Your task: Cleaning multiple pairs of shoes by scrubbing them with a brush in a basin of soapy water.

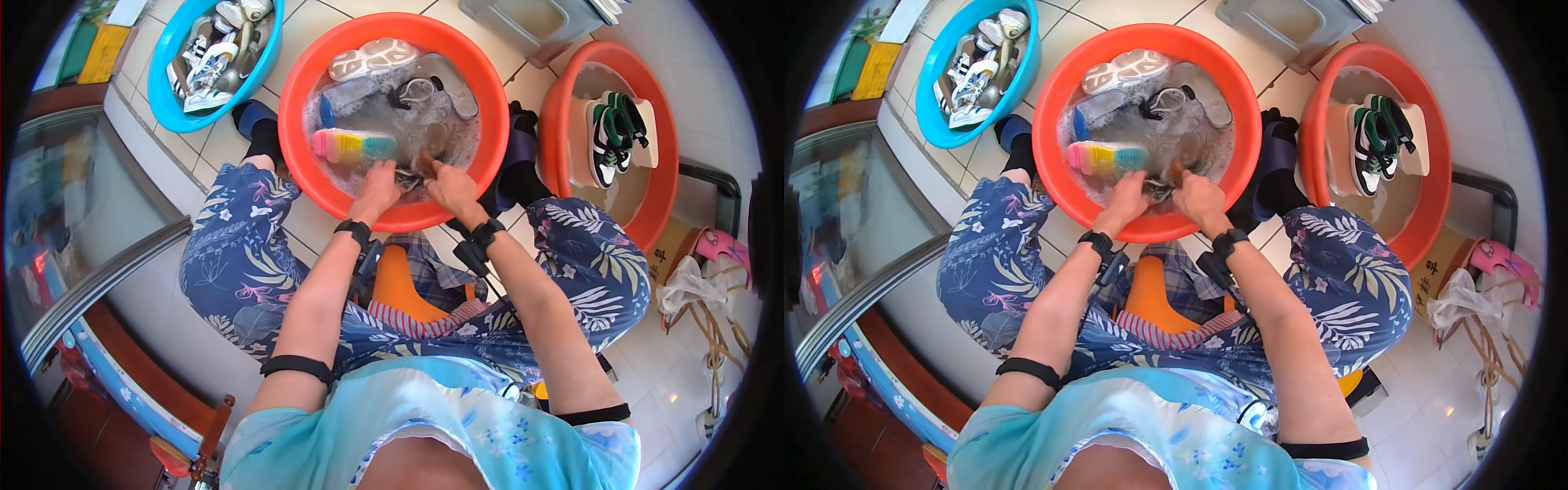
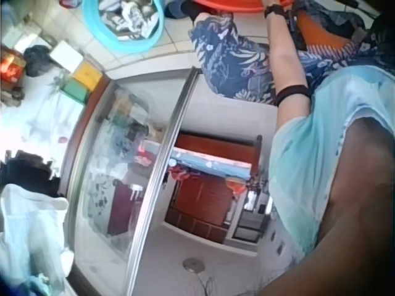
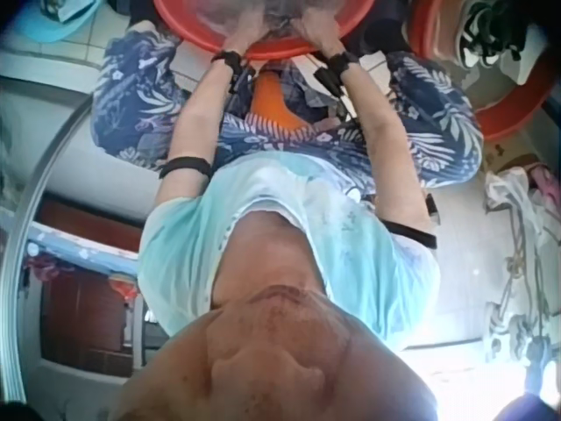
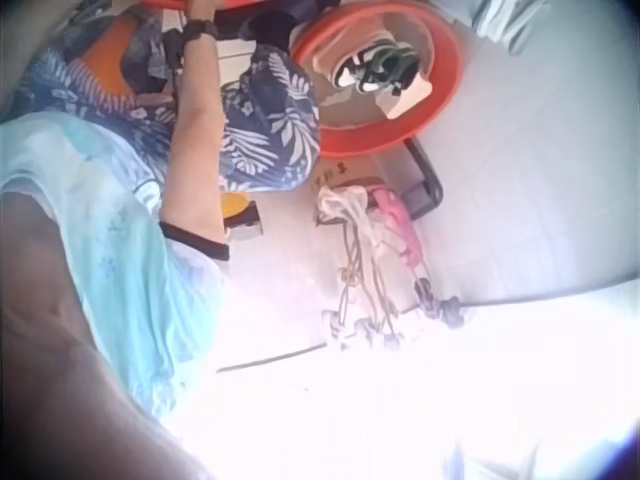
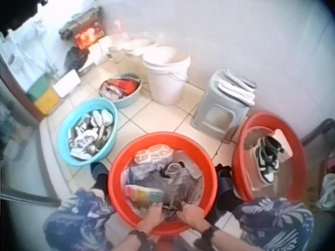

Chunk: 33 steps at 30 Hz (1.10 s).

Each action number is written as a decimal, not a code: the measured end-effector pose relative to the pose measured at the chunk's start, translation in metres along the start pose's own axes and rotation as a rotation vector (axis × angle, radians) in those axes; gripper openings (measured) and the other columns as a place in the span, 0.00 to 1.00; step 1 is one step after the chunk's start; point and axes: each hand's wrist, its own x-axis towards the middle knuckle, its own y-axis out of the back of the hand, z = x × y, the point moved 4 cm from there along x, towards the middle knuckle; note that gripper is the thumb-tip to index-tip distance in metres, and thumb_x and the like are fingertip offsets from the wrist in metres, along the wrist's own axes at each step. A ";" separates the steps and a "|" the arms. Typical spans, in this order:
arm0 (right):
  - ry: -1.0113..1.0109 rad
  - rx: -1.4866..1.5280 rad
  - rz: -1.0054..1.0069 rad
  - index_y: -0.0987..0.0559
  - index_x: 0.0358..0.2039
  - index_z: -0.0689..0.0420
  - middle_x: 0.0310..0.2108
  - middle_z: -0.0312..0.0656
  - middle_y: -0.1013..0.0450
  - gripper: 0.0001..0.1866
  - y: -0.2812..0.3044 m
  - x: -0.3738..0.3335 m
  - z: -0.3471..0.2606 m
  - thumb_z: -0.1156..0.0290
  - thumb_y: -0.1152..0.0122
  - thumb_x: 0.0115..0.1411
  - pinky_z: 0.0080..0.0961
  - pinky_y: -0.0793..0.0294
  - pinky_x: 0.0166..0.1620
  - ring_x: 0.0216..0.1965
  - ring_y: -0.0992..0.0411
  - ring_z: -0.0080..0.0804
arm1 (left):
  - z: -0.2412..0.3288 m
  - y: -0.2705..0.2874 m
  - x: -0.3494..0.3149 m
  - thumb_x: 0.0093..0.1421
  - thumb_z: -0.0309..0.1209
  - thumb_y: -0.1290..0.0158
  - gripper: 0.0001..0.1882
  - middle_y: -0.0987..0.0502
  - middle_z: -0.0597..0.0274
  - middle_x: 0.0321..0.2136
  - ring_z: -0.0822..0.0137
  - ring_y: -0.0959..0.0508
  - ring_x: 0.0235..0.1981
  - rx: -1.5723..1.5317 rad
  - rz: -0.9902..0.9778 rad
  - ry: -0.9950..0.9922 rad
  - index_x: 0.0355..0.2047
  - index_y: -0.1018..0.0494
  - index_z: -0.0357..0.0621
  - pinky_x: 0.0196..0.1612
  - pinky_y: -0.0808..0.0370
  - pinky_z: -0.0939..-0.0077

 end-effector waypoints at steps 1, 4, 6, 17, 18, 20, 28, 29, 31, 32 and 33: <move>0.043 0.003 0.048 0.28 0.43 0.58 0.35 0.55 0.24 0.19 -0.001 -0.004 0.001 0.62 0.47 0.53 0.44 0.27 0.44 0.39 0.25 0.52 | -0.001 -0.005 -0.001 0.47 0.30 0.39 0.23 0.30 0.48 0.46 0.44 0.32 0.50 -0.002 -0.004 -0.004 0.43 0.31 0.40 0.49 0.31 0.58; -0.163 -0.024 0.142 0.27 0.41 0.58 0.32 0.57 0.25 0.17 0.010 0.001 0.019 0.62 0.46 0.52 0.44 0.27 0.43 0.38 0.25 0.53 | -0.019 -0.015 0.000 0.46 0.32 0.38 0.27 0.27 0.48 0.44 0.45 0.31 0.51 -0.022 -0.063 0.241 0.46 0.32 0.41 0.50 0.31 0.59; -0.201 -0.048 0.178 0.27 0.40 0.58 0.32 0.58 0.25 0.17 0.016 -0.001 0.019 0.63 0.45 0.52 0.44 0.28 0.43 0.38 0.26 0.53 | -0.029 -0.020 0.005 0.46 0.33 0.37 0.26 0.24 0.47 0.40 0.45 0.28 0.48 -0.182 -0.139 0.291 0.45 0.32 0.42 0.49 0.30 0.59; -0.211 -0.065 0.093 0.27 0.41 0.58 0.36 0.53 0.24 0.18 0.032 -0.008 0.031 0.60 0.44 0.54 0.42 0.28 0.45 0.43 0.27 0.50 | -0.022 -0.006 0.017 0.49 0.24 0.49 0.09 0.23 0.42 0.33 0.43 0.24 0.39 -0.033 0.052 0.199 0.33 0.26 0.39 0.43 0.27 0.56; -0.207 -0.066 0.095 0.27 0.41 0.58 0.36 0.53 0.24 0.18 0.035 -0.010 0.033 0.60 0.44 0.54 0.42 0.28 0.45 0.43 0.27 0.50 | -0.030 -0.004 0.019 0.49 0.23 0.50 0.07 0.23 0.42 0.31 0.42 0.24 0.37 -0.063 0.090 0.165 0.29 0.25 0.39 0.42 0.27 0.56; -0.186 0.094 0.159 0.27 0.42 0.59 0.36 0.53 0.24 0.20 0.041 -0.015 0.037 0.59 0.43 0.53 0.43 0.28 0.44 0.42 0.26 0.51 | -0.041 0.006 0.020 0.47 0.24 0.49 0.05 0.23 0.43 0.28 0.45 0.22 0.33 -0.028 0.181 0.154 0.25 0.25 0.39 0.39 0.26 0.58; 0.081 0.086 0.157 0.29 0.45 0.56 0.32 0.57 0.25 0.20 -0.009 -0.021 -0.007 0.59 0.46 0.54 0.46 0.27 0.41 0.38 0.26 0.54 | -0.065 -0.002 0.000 0.51 0.14 0.57 0.10 0.32 0.55 0.20 0.59 0.27 0.16 -0.986 -0.096 0.605 0.31 0.35 0.41 0.20 0.19 0.57; 0.016 0.045 0.133 0.28 0.43 0.58 0.32 0.57 0.25 0.19 -0.005 -0.013 -0.004 0.60 0.46 0.54 0.45 0.27 0.41 0.38 0.26 0.54 | -0.065 0.001 -0.002 0.51 0.14 0.57 0.09 0.32 0.55 0.20 0.59 0.27 0.16 -1.006 -0.106 0.593 0.31 0.35 0.41 0.19 0.20 0.57; -0.095 0.006 0.178 0.26 0.38 0.59 0.32 0.55 0.24 0.16 0.005 -0.001 0.007 0.62 0.46 0.52 0.44 0.26 0.40 0.37 0.25 0.53 | -0.063 0.006 -0.004 0.51 0.14 0.58 0.09 0.32 0.54 0.20 0.59 0.27 0.16 -1.026 -0.112 0.581 0.30 0.35 0.40 0.18 0.20 0.56; -0.149 0.055 0.193 0.25 0.37 0.60 0.33 0.57 0.24 0.16 0.009 0.002 0.016 0.63 0.46 0.51 0.43 0.26 0.41 0.37 0.25 0.53 | -0.063 0.010 -0.006 0.51 0.15 0.56 0.07 0.31 0.53 0.22 0.56 0.26 0.18 -0.946 -0.056 0.619 0.29 0.34 0.40 0.21 0.20 0.56; -0.135 0.124 0.217 0.24 0.37 0.62 0.34 0.58 0.25 0.18 0.010 0.002 0.021 0.62 0.45 0.50 0.43 0.27 0.41 0.37 0.25 0.54 | -0.062 0.015 -0.008 0.50 0.16 0.53 0.06 0.29 0.52 0.23 0.54 0.25 0.21 -0.865 0.001 0.656 0.28 0.33 0.39 0.24 0.21 0.55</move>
